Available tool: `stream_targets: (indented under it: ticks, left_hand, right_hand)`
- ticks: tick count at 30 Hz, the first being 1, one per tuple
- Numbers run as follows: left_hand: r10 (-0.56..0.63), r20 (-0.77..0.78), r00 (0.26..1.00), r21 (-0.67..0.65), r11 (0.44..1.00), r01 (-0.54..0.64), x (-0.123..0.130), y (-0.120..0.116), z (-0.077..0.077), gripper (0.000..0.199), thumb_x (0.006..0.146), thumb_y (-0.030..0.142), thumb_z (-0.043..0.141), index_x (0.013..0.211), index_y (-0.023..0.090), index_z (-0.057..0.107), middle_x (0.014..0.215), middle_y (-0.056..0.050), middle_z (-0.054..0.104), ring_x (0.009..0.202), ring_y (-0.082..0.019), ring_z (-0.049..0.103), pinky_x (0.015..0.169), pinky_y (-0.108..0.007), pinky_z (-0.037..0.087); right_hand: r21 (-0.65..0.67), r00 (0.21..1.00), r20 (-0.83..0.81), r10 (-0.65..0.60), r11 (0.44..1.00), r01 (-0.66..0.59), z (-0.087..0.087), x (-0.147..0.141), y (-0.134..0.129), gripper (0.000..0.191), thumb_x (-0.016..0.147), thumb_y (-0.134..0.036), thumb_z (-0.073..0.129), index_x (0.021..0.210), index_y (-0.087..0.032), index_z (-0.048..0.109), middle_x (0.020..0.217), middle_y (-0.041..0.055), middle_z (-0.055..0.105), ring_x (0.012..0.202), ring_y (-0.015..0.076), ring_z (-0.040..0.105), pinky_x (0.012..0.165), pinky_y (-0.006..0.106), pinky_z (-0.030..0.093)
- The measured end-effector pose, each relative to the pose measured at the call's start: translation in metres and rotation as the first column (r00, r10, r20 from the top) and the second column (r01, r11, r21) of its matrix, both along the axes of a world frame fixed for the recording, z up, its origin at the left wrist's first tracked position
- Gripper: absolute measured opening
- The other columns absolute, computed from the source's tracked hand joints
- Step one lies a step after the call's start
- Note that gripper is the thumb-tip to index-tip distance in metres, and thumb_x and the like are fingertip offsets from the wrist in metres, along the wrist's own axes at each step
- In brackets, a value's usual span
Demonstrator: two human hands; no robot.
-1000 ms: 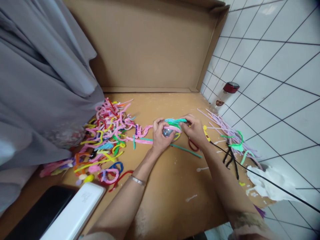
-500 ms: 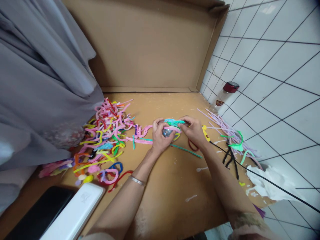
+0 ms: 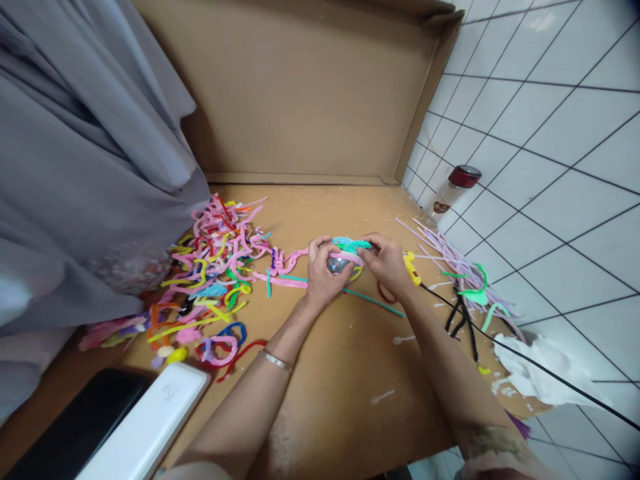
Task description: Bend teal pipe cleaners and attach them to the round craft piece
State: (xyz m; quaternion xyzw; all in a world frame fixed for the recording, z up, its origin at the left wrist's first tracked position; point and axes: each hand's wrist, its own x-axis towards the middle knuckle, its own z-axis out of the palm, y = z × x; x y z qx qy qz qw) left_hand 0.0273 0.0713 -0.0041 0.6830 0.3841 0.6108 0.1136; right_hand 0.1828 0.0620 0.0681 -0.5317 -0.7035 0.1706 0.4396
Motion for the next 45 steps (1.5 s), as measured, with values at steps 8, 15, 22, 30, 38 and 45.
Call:
stream_targets:
  ticks: [8,15,22,30,38,45]
  left_hand:
    - [-0.018,0.001,1.000,0.000,1.000,0.018,-0.001,0.001,-0.002,0.030,0.086,0.035,0.061,0.110,0.020,0.052,0.119,-0.012,0.055,0.115,-0.026,0.055,0.098,-0.044,0.048]
    - [0.011,0.012,1.000,-0.059,0.998,-0.010,0.002,-0.001,0.002,0.029,0.080,0.026,0.064,0.107,0.020,0.055,0.118,-0.012,0.055,0.117,-0.027,0.055,0.101,-0.045,0.047]
    - [0.007,0.049,0.999,-0.083,0.997,-0.002,0.003,0.000,0.004,0.026,0.079,0.025,0.065,0.104,0.020,0.057,0.114,-0.011,0.057,0.114,-0.026,0.057,0.100,-0.043,0.048]
    - [-0.008,0.070,0.997,-0.071,0.997,0.013,0.002,0.000,0.007,0.027,0.078,0.025,0.067,0.103,0.019,0.057,0.110,-0.009,0.057,0.110,-0.024,0.058,0.097,-0.041,0.049]
    - [-0.021,0.056,0.998,-0.102,0.994,0.027,0.001,-0.001,0.008,0.028,0.078,0.027,0.067,0.104,0.020,0.057,0.113,-0.010,0.055,0.114,-0.026,0.057,0.099,-0.043,0.049]
    - [-0.010,0.040,0.999,-0.108,0.994,0.014,0.000,-0.001,0.009,0.031,0.077,0.028,0.069,0.105,0.020,0.057,0.114,-0.010,0.055,0.115,-0.027,0.057,0.099,-0.044,0.049]
  right_hand:
    - [-0.040,0.999,-0.042,-0.027,0.999,0.025,0.001,0.004,0.000,0.013,0.073,-0.025,0.060,0.077,-0.018,0.069,0.072,0.0020,0.067,0.066,0.0153,0.056,0.066,0.027,0.044]
    - [-0.070,0.993,-0.115,0.000,0.998,-0.008,-0.003,0.007,0.005,0.016,0.070,-0.031,0.061,0.076,-0.017,0.068,0.072,0.0021,0.066,0.066,0.0156,0.056,0.065,0.028,0.045]
    - [-0.074,0.993,-0.115,-0.005,0.997,-0.004,-0.002,0.007,0.005,0.015,0.067,-0.030,0.060,0.073,-0.018,0.066,0.068,0.0007,0.063,0.062,0.0145,0.054,0.063,0.028,0.043]
    - [-0.071,0.997,-0.079,-0.001,0.997,-0.005,0.000,0.007,0.004,0.014,0.068,-0.028,0.059,0.074,-0.018,0.067,0.068,0.0006,0.064,0.064,0.0147,0.054,0.062,0.027,0.042]
    - [-0.093,0.995,-0.103,0.004,0.996,-0.013,0.000,0.008,0.003,0.013,0.067,-0.027,0.059,0.072,-0.018,0.066,0.065,-0.0002,0.064,0.061,0.0138,0.053,0.060,0.026,0.040]
    - [-0.160,0.994,-0.109,0.020,0.986,-0.037,0.003,0.010,0.002,0.011,0.067,-0.029,0.060,0.069,-0.018,0.063,0.062,-0.0016,0.060,0.060,0.0131,0.051,0.057,0.025,0.039]
